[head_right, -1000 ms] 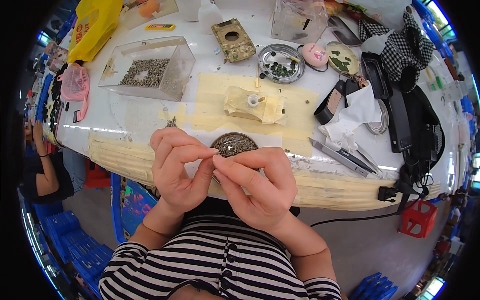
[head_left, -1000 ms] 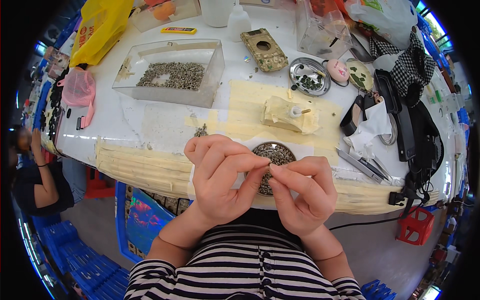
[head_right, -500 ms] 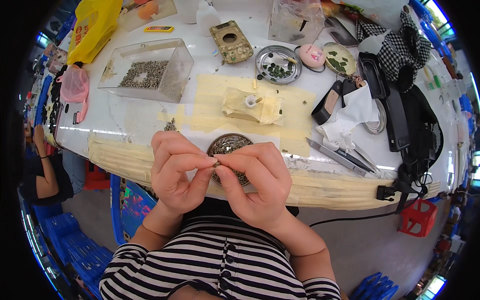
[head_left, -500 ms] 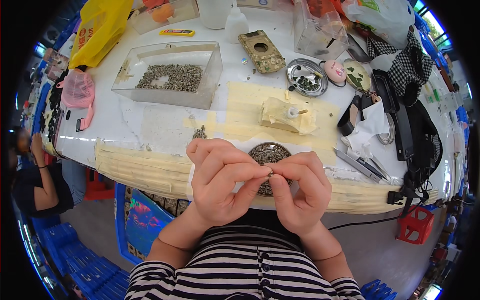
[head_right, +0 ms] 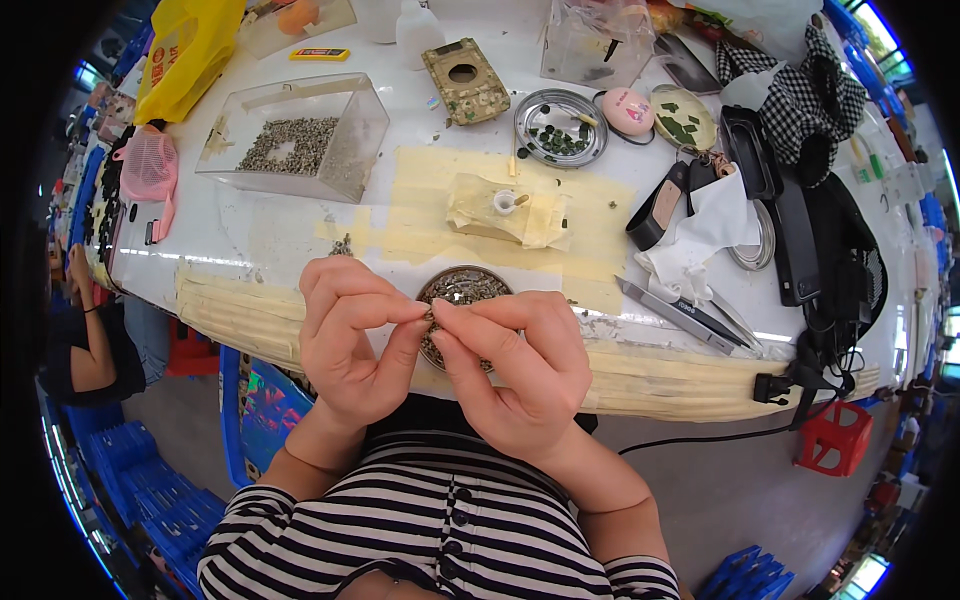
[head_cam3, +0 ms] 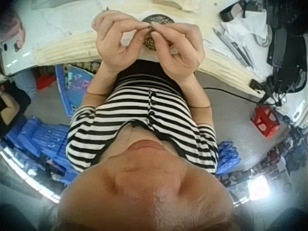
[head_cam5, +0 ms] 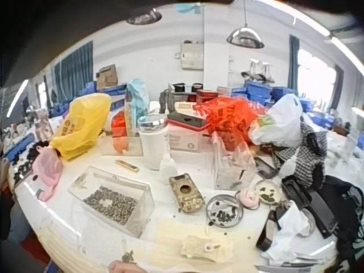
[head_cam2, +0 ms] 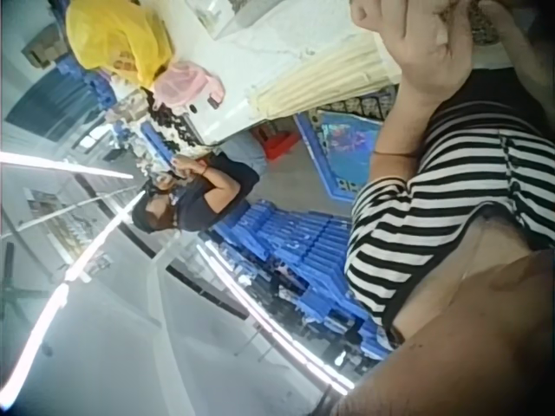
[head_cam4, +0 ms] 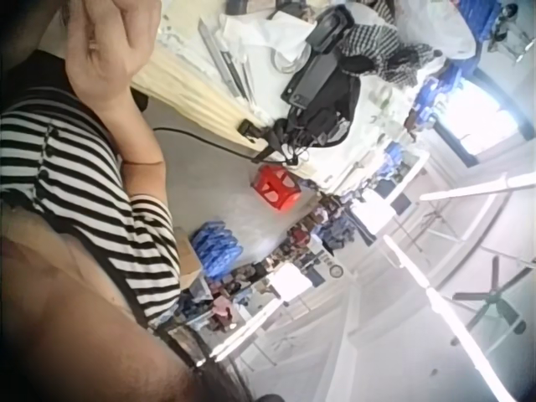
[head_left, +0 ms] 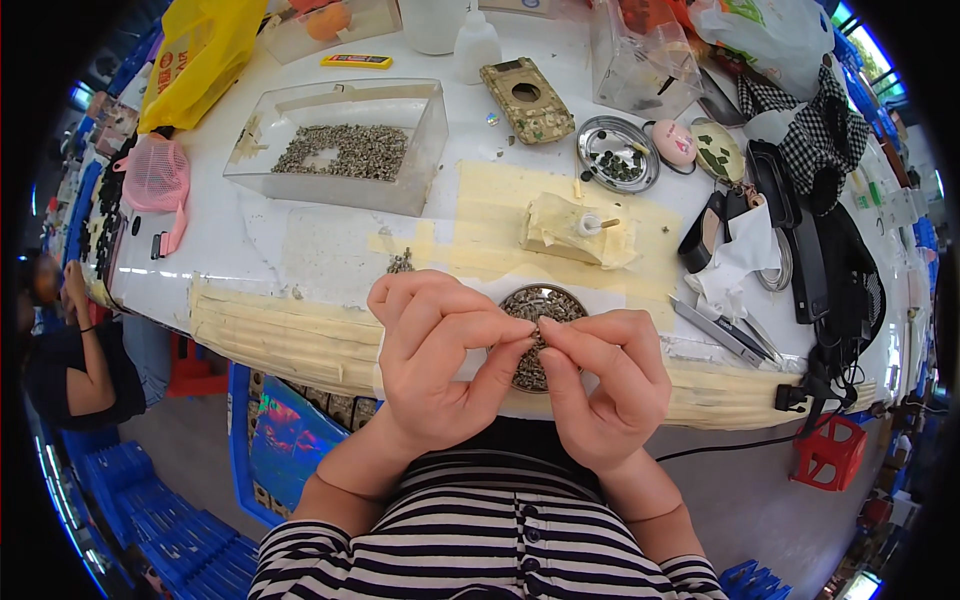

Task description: The person is assembling small components onto a model toy tank.

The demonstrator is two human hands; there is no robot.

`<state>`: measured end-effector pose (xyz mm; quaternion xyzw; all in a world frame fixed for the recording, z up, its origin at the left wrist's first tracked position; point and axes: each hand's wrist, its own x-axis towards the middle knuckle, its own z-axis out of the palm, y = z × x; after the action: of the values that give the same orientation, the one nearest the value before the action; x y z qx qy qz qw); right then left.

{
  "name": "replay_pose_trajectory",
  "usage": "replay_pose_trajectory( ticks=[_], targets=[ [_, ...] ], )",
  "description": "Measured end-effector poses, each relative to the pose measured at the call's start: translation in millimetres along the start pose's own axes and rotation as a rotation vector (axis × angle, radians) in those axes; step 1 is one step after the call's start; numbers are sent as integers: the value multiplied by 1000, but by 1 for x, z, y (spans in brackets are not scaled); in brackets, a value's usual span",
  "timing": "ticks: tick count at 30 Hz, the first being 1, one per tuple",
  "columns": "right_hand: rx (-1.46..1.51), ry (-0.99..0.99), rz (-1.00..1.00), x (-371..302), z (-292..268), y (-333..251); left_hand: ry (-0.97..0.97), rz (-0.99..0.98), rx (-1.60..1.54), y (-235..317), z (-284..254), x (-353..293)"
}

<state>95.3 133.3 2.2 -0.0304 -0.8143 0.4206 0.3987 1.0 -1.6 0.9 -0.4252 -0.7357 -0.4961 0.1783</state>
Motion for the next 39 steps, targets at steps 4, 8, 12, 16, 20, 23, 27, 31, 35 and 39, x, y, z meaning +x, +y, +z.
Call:
replay_pose_trajectory(
  ticks=[4, 8, 12, 16, 20, 23, 27, 31, 35, 39],
  targets=[
    [37, -25, 44, 0, 0, 0, -20, 32, -34, 1, -2, 1],
    [60, -37, 52, 0, -1, 2, -37, 49, -38, 1, -3, 0],
    [84, 27, 48, -2, 1, 2, -33, 54, 8, 1, -1, -1],
    [40, 10, -44, 0, -1, 1, -20, 35, 52, 0, 1, 0],
    [-7, -9, -73, 2, -1, 0, -28, 10, 57, 0, 2, 0],
    [-1, -3, -71, 1, -1, 2, -4, 21, 39, -1, 2, 0],
    [14, 8, -44, 0, -2, 0, -5, 19, 17, 0, 1, 0],
    [23, 21, -24, 0, -1, 1, -9, 6, -3, 1, 0, 0],
    [71, -24, 44, 1, 0, 0, -3, 33, -35, 1, -2, -1],
    [66, -20, 41, 0, 0, 0, -15, 46, -21, 2, -2, -1]
  ],
)
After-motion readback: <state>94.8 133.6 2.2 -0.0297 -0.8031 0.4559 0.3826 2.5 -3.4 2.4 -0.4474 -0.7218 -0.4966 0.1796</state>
